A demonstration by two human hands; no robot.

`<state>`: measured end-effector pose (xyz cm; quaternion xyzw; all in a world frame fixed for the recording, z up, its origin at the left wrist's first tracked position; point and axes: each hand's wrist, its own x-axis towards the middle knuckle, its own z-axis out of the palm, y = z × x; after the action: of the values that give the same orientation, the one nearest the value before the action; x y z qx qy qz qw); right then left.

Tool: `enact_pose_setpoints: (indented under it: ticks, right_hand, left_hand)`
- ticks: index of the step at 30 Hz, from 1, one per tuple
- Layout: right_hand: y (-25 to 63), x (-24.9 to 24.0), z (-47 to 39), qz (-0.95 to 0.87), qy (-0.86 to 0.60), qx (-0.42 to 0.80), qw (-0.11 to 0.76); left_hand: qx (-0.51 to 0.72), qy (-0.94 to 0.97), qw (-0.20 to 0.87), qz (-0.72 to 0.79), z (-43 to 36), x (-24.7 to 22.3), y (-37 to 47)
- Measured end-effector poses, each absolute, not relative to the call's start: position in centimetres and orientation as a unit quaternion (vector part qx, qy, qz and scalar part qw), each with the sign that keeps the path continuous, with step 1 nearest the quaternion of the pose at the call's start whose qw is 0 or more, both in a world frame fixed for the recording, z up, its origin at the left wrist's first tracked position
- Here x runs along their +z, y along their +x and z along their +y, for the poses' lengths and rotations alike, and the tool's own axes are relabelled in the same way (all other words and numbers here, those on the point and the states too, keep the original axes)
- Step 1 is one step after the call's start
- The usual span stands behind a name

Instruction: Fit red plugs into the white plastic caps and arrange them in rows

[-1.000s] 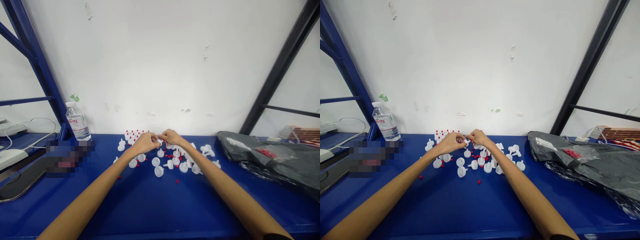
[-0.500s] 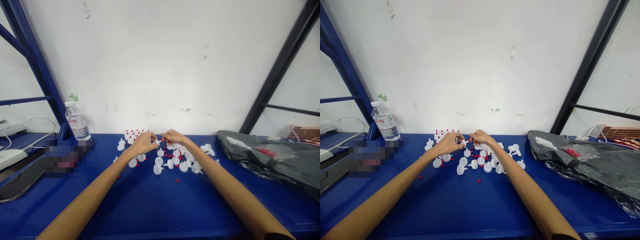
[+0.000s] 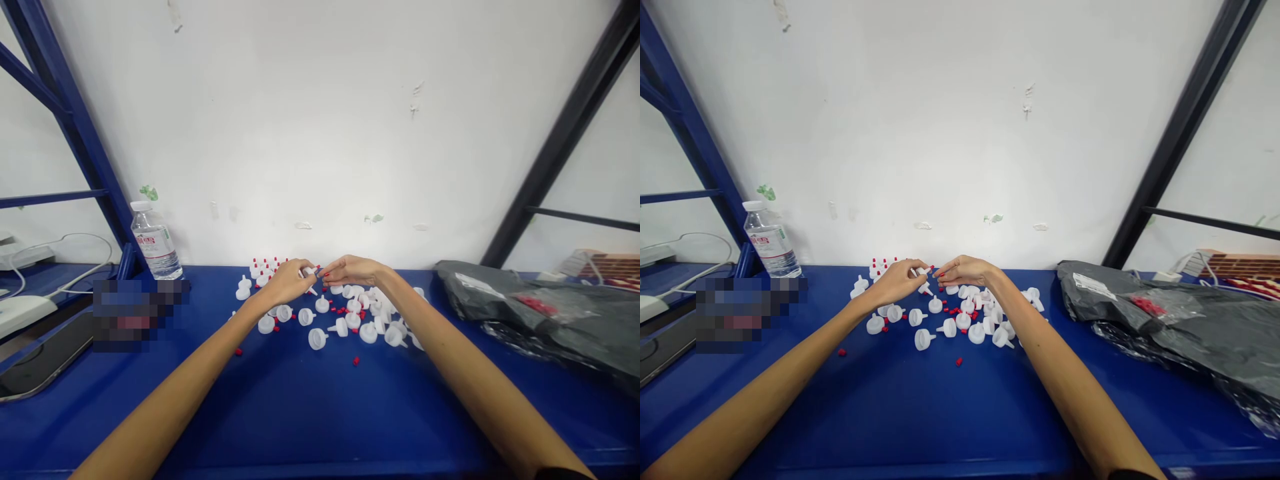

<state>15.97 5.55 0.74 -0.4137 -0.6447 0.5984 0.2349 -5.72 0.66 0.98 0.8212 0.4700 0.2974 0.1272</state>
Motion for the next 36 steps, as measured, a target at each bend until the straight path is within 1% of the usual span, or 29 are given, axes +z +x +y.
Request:
enact_pose_setpoints:
  ticks: [4,8,13,17,21,26,30,36]
  right_hand:
    - [16.2,0.7,5.8,-0.673,-0.426,0.552,0.246]
    - [16.1,1.0,5.8,-0.718,-0.451,0.476,0.233]
    - [15.3,1.3,5.9,-0.776,-0.484,0.360,0.186]
    - [14.3,1.4,5.4,-0.810,-0.488,0.294,0.137]
    - [13.8,1.8,4.6,-0.831,-0.486,0.255,0.091]
    - [13.7,2.1,4.1,-0.838,-0.485,0.244,0.052]
    - [13.7,2.5,4.0,-0.847,-0.479,0.222,0.061]
    - [13.7,3.0,3.9,-0.848,-0.496,0.131,0.135]
  left_hand:
    - [0.302,0.806,0.126,0.493,0.5,1.2,-5.6]
    - [0.291,0.812,0.131,0.488,0.7,1.1,-5.4]
    - [0.264,0.823,0.119,0.488,0.9,0.7,-5.4]
    - [0.238,0.843,0.102,0.472,1.2,0.3,-5.6]
    - [0.215,0.857,0.076,0.463,1.4,0.0,-5.7]
    - [0.193,0.860,0.053,0.470,0.8,-0.2,-5.8]
    - [0.165,0.864,0.056,0.473,0.3,0.0,-5.9]
    - [0.160,0.876,0.090,0.445,0.3,0.9,-6.2]
